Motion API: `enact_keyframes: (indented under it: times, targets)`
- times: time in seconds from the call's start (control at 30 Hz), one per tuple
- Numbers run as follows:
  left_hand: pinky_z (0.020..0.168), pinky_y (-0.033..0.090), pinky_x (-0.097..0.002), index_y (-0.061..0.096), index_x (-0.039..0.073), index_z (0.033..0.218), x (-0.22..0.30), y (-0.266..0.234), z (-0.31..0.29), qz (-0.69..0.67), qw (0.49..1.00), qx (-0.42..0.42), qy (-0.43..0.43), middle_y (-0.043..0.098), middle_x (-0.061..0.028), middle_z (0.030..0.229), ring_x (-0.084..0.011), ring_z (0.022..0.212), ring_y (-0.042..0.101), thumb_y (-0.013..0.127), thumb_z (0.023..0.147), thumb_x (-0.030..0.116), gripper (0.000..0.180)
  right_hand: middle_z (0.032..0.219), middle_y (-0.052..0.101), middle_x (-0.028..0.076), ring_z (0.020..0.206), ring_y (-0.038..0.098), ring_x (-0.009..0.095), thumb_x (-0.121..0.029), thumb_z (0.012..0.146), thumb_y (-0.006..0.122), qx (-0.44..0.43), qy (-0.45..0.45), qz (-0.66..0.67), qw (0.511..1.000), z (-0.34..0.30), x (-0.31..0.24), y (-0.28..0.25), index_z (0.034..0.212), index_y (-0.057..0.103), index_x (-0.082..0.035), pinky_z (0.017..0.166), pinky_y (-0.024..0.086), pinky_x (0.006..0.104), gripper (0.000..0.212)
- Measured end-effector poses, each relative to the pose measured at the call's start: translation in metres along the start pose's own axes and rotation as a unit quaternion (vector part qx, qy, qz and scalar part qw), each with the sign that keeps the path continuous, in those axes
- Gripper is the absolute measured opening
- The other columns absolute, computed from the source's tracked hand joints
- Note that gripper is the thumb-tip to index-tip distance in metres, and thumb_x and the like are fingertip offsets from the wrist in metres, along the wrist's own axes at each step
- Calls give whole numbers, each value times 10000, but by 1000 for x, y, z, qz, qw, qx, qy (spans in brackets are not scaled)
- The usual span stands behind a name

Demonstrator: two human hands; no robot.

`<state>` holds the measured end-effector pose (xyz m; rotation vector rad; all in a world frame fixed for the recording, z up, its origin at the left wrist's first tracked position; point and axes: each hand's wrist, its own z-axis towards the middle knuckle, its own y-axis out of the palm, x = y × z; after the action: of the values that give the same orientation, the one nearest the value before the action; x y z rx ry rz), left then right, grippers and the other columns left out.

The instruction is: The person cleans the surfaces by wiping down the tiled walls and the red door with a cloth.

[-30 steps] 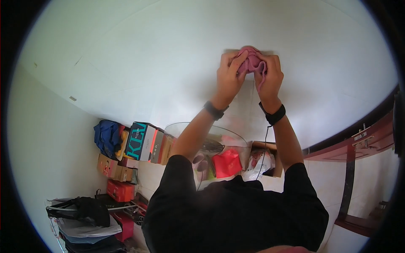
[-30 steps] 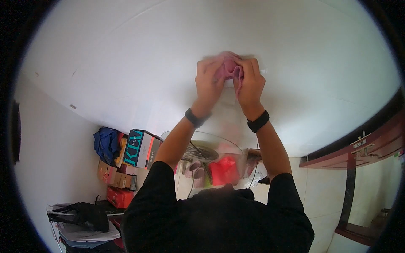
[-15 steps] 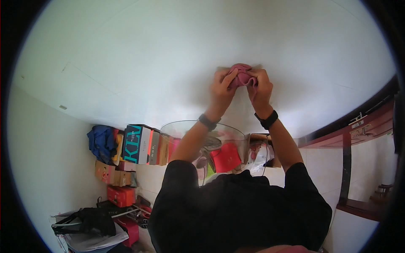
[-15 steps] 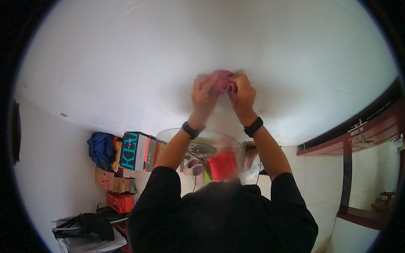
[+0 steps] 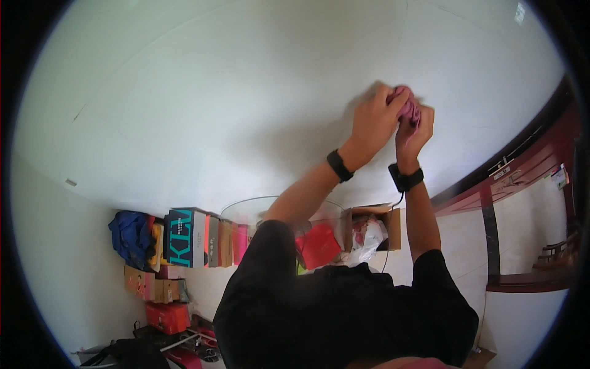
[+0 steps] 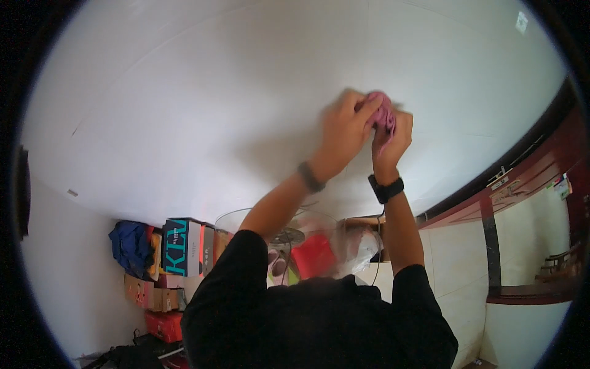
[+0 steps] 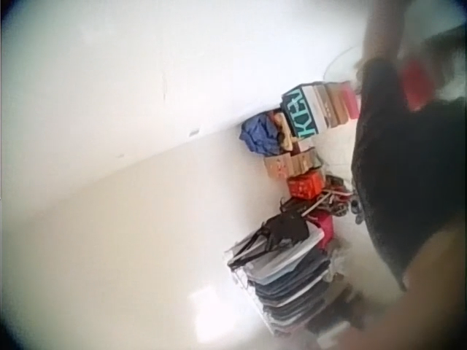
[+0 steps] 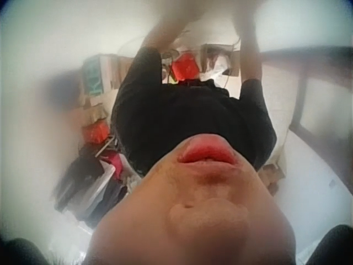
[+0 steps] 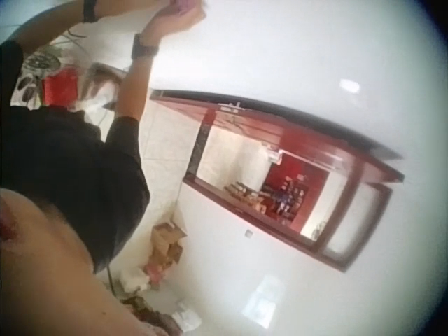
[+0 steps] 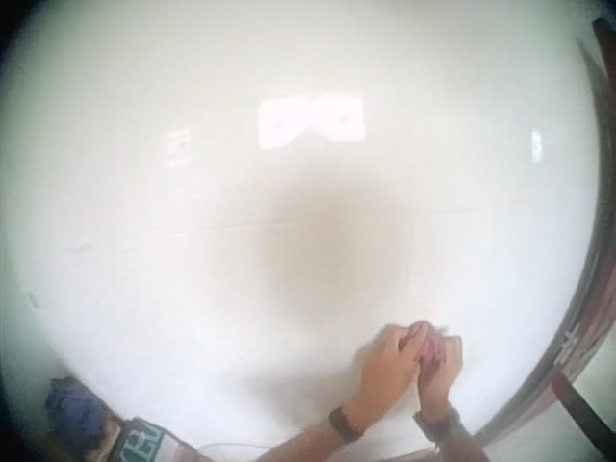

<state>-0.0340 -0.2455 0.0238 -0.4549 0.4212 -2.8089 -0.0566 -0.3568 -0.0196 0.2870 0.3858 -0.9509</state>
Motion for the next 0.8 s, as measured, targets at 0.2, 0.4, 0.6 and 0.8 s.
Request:
enact_keyframes:
  times: [0.2, 0.4, 0.6, 0.8]
  targets:
    - [558, 526, -348, 665, 143, 1130, -25, -3, -85, 19, 997, -57, -45, 570, -60, 951, -247, 722, 638, 671, 762, 63, 377, 864, 568, 101, 786, 570, 227, 138, 756, 583, -62, 93, 56, 992, -73, -6, -1, 959, 638, 0, 705, 485, 301, 252]
    - [579, 536, -357, 649, 170, 1172, -71, -52, -129, 40, 991, -84, -96, 587, -53, 1003, -251, 761, 653, 671, 786, 65, 400, 859, 593, 127, 754, 606, 284, 124, 710, 624, -134, 82, 8, 988, -103, -44, 37, 966, 652, -21, 678, 514, 320, 296]
    - [654, 539, -366, 637, 160, 1213, -53, -119, -81, 129, 988, -41, -73, 594, -87, 1042, -272, 816, 644, 670, 775, 3, 466, 911, 615, 132, 790, 625, 333, 87, 742, 624, -175, 30, 100, 979, -53, -92, 67, 1018, 646, -40, 675, 524, 331, 304]
    - [624, 514, -282, 695, 152, 1155, -52, -116, -33, 98, 993, 55, -44, 575, -58, 1028, -195, 816, 608, 643, 736, -73, 479, 971, 637, 121, 835, 628, 355, 47, 771, 633, -164, 1, 99, 981, -16, -87, 76, 1036, 646, -65, 686, 534, 354, 288]
